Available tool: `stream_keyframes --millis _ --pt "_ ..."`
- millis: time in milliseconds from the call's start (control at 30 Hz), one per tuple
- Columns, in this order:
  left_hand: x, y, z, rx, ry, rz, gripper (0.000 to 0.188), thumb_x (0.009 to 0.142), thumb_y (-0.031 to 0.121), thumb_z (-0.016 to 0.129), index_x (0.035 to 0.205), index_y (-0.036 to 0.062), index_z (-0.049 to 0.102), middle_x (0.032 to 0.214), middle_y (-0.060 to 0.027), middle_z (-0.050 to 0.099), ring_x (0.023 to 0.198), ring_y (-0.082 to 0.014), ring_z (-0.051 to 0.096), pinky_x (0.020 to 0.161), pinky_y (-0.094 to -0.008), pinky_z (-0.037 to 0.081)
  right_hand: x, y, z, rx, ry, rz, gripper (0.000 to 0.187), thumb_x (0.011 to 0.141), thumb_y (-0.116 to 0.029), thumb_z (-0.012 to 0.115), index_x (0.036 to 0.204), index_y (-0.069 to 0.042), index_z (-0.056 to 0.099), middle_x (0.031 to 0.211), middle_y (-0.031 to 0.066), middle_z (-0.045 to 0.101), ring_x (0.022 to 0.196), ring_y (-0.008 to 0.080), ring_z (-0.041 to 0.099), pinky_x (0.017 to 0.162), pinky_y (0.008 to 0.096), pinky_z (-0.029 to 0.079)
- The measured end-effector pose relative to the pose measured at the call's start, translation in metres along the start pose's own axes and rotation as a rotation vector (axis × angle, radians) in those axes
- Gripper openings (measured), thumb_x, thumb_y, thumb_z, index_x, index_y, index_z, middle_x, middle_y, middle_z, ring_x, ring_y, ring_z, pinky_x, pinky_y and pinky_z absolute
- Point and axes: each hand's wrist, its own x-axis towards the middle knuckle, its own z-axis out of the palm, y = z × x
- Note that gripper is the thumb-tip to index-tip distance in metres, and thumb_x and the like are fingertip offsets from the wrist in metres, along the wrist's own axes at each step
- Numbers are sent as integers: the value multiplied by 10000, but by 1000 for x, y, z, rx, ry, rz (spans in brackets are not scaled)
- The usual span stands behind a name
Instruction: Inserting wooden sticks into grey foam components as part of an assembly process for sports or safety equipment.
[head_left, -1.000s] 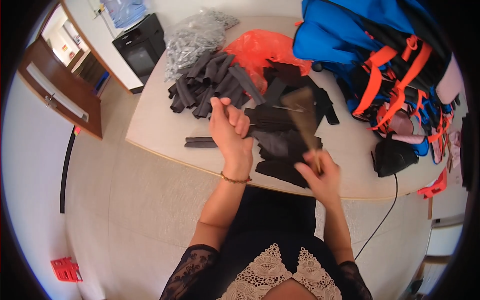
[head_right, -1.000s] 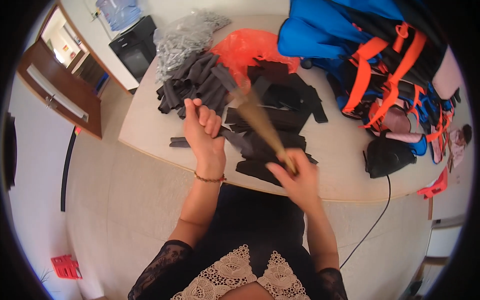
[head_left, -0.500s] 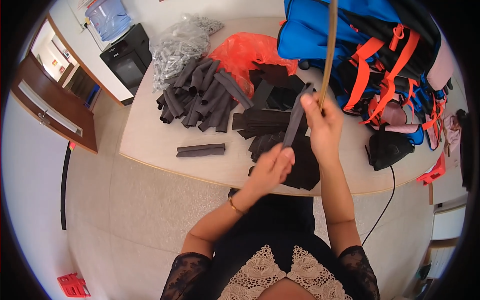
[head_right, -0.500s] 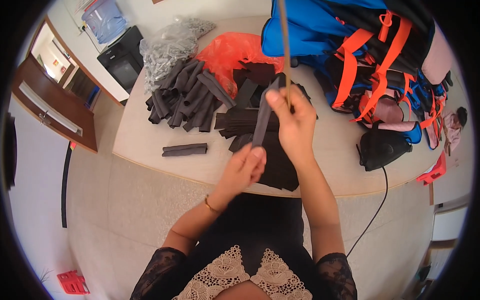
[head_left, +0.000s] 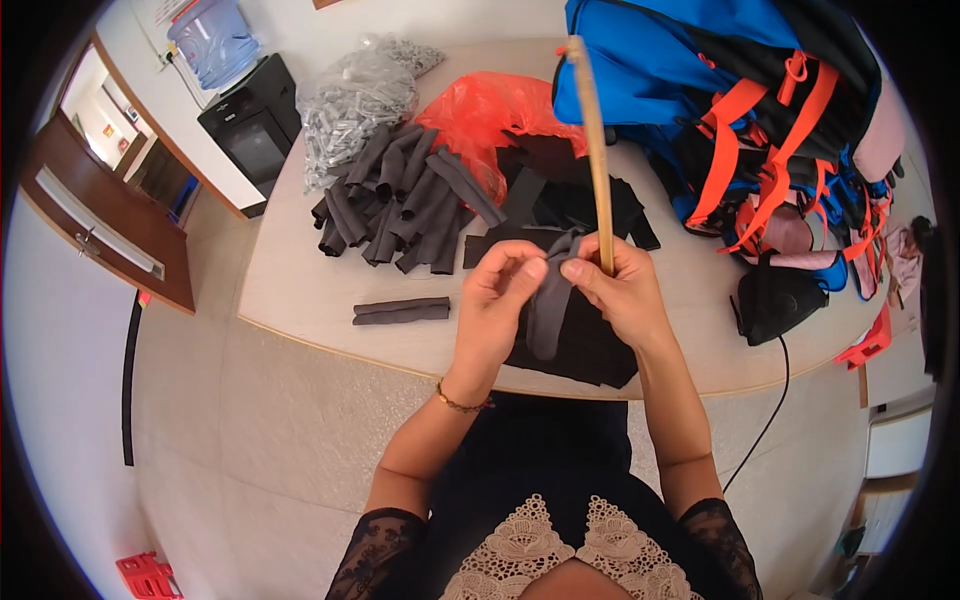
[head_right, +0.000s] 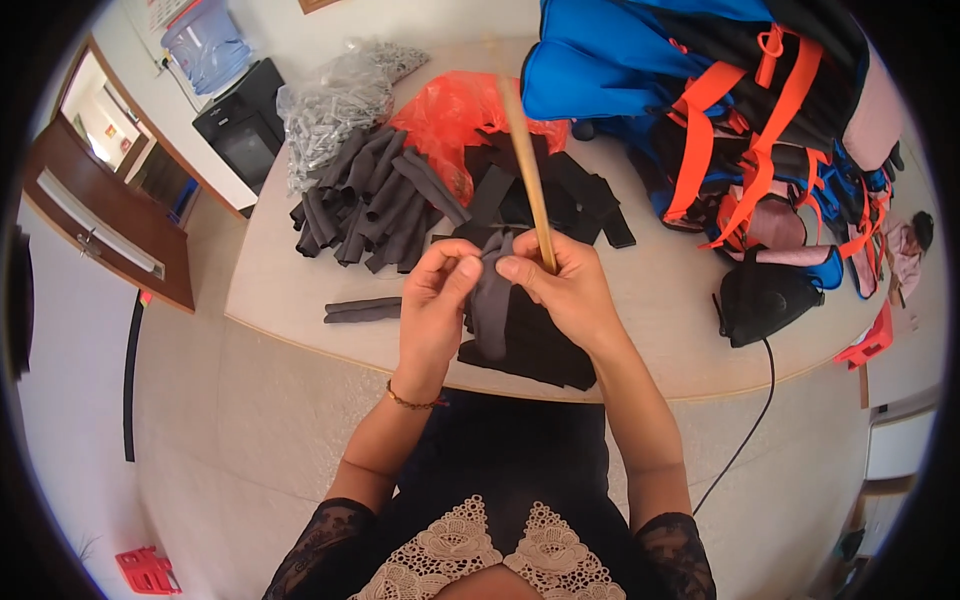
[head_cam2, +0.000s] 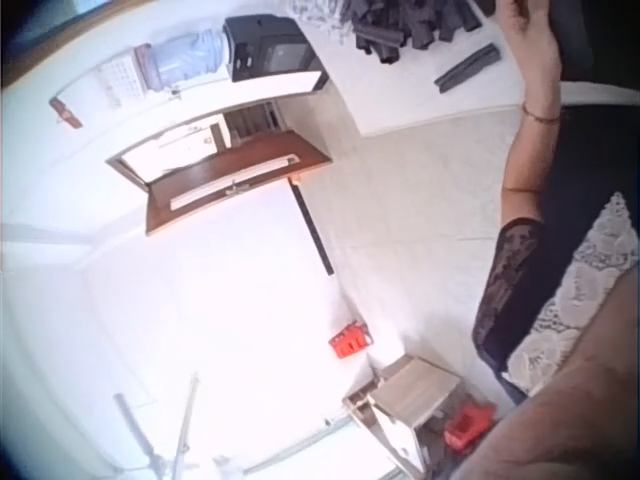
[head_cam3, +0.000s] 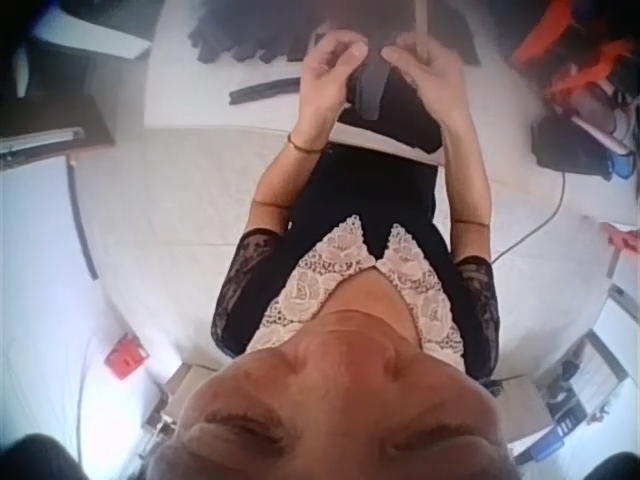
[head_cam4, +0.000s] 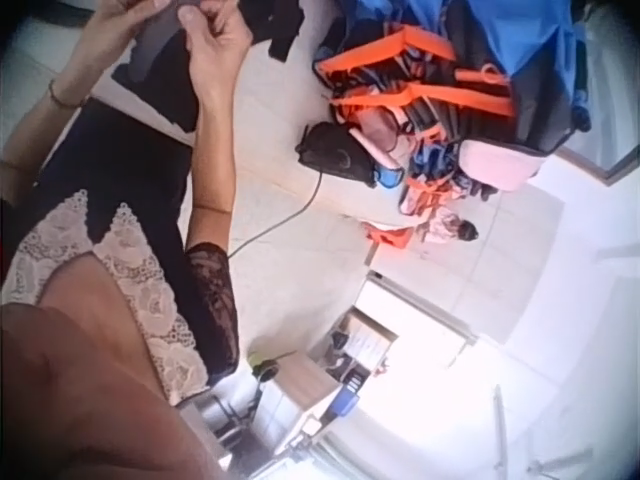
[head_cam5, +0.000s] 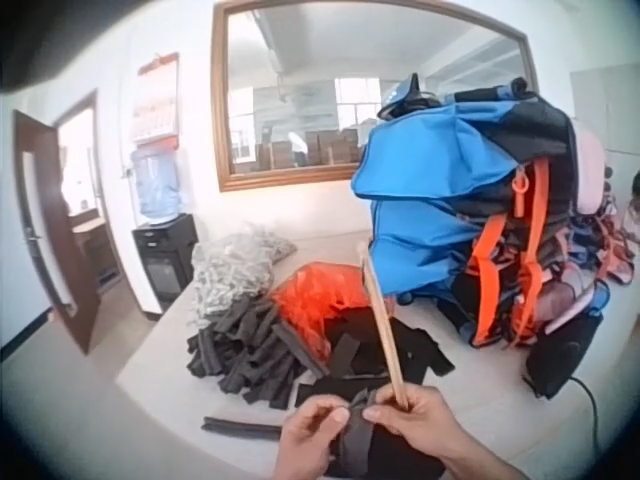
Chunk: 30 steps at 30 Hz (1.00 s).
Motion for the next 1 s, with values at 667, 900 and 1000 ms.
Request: stream_keyframes --millis 667,900,1000 --pt "10 7 -13 67 52 28 257 998 247 476 865 43 557 975 -24 579 931 -103 527 801 -283 456 -11 3 3 -397 -91 -156 167 883 -130 663 904 22 598 686 -13 473 633 56 387 559 222 339" --pt "5 8 -11 264 -78 -12 321 1003 331 457 958 39 583 968 -50 587 867 -107 557 794 -264 455 -13 6 6 -335 -42 -104 177 876 -142 673 887 18 596 665 -13 446 620 58 379 554 223 341" --pt "-7 0 -23 29 189 32 253 974 238 524 1118 30 523 1078 -97 548 908 -159 616 687 -294 517 -3 2 14 -411 -39 -44 178 877 -149 668 872 13 596 649 -9 485 613 57 423 555 228 369"
